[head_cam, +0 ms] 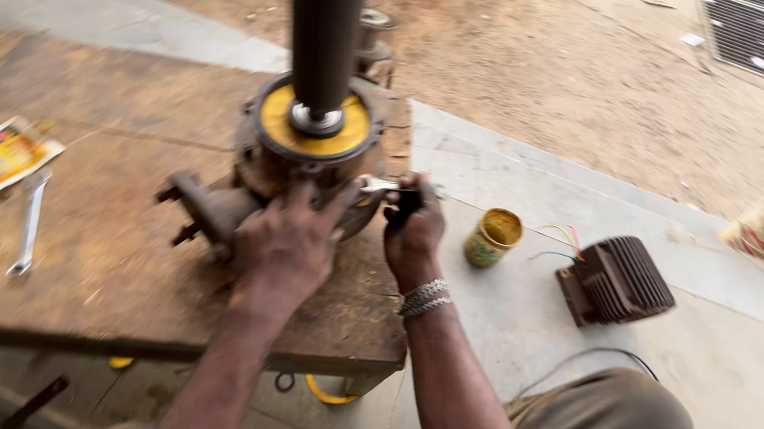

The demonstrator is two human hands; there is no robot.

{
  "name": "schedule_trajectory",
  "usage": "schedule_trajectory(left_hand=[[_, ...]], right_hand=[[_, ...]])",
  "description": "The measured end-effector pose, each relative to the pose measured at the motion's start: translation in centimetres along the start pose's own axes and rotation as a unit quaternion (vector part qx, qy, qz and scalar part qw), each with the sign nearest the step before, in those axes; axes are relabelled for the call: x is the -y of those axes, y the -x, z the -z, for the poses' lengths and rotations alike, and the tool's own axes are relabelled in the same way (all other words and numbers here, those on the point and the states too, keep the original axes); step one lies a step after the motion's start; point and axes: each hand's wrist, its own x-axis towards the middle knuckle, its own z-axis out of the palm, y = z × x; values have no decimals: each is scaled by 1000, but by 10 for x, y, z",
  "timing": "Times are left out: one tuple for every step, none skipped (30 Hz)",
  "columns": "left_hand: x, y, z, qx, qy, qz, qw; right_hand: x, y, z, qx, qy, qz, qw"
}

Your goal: The person tightens bolts on a pump/motor housing mounted on a wooden workbench, using a spanner wrench by hand while steadying the housing with the other hand. They reposition around the housing to reach different bolts and occasionally set the wrench down and pick up another one.

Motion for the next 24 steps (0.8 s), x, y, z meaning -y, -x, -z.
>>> schedule_trajectory(left_hand=[[0, 0, 2, 6, -3, 1, 1000], [0, -1, 3, 12, -6, 5, 1000], [-1, -2, 4, 18, -12, 4, 1000], [-2, -3, 4, 26, -17, 5, 1000], [-2, -4, 4, 31, -22, 8, 999], [-3, -5, 4, 34, -18, 11, 999], [-3, -6, 5, 36, -14, 15, 999], [-3, -6, 5, 40, -10, 21, 999], [-3, -6, 5, 29, -11, 15, 999], [-4, -7, 4, 21, -11, 11, 1000], [-3, -3, 5, 17, -14, 9, 1000], [-2, 0, 5, -4, -3, 6, 1000], [-4, 0, 5, -24, 6, 5, 1000], [-4, 2, 5, -44, 13, 8, 999], [-4, 3, 4, -40, 9, 5, 999], [-4, 3, 3, -36, 5, 4, 999], [-3, 4, 2, -34, 15, 6, 999], [-2, 4, 1, -34, 26, 7, 999], [-1, 4, -1, -42, 25, 6, 999], [0, 3, -3, -52, 25, 1, 998], [2, 3, -5, -62, 27, -6, 998], [4, 3, -6, -65, 21, -9, 998], [5, 3, -8, -69, 17, -14, 997], [6, 2, -10, -75, 12, -20, 997]], right_hand=[[6, -2, -5, -1, 40, 1, 999], [12, 2, -12, -1, 82, 0, 997], [17, 7, -21, -1, 125, -5, 992], [20, 19, -30, -14, 112, 9, 994], [19, 36, -38, -25, 99, 23, 994], [12, 60, -44, -49, 183, 91, 978], [7, 86, -45, -74, 264, 157, 949], [2, 106, -42, 8, 313, 217, 925], [-3, 120, -38, 90, 358, 273, 889], [-4, 117, -32, 33, 260, 252, 931], [-6, 105, -27, -25, 157, 224, 962], [-10, 86, -24, -82, 49, 191, 977], [-5, 66, -16, -84, 32, 174, 981], [3, 44, -9, -85, 16, 152, 985], [9, 25, -6, -55, 59, 83, 993], [13, 12, -6, -21, 102, 12, 994], [15, 5, -11, 11, 74, 11, 997], [15, 6, -16, 43, 45, 11, 998], [13, 17, -21, 26, 76, 26, 996], [11, 32, -26, 10, 108, 44, 993], [11, 49, -29, -8, 140, 65, 988], [7, 70, -29, 6, 222, 107, 969], [1, 95, -26, 19, 302, 152, 941], [-2, 106, -24, 32, 378, 198, 904]])
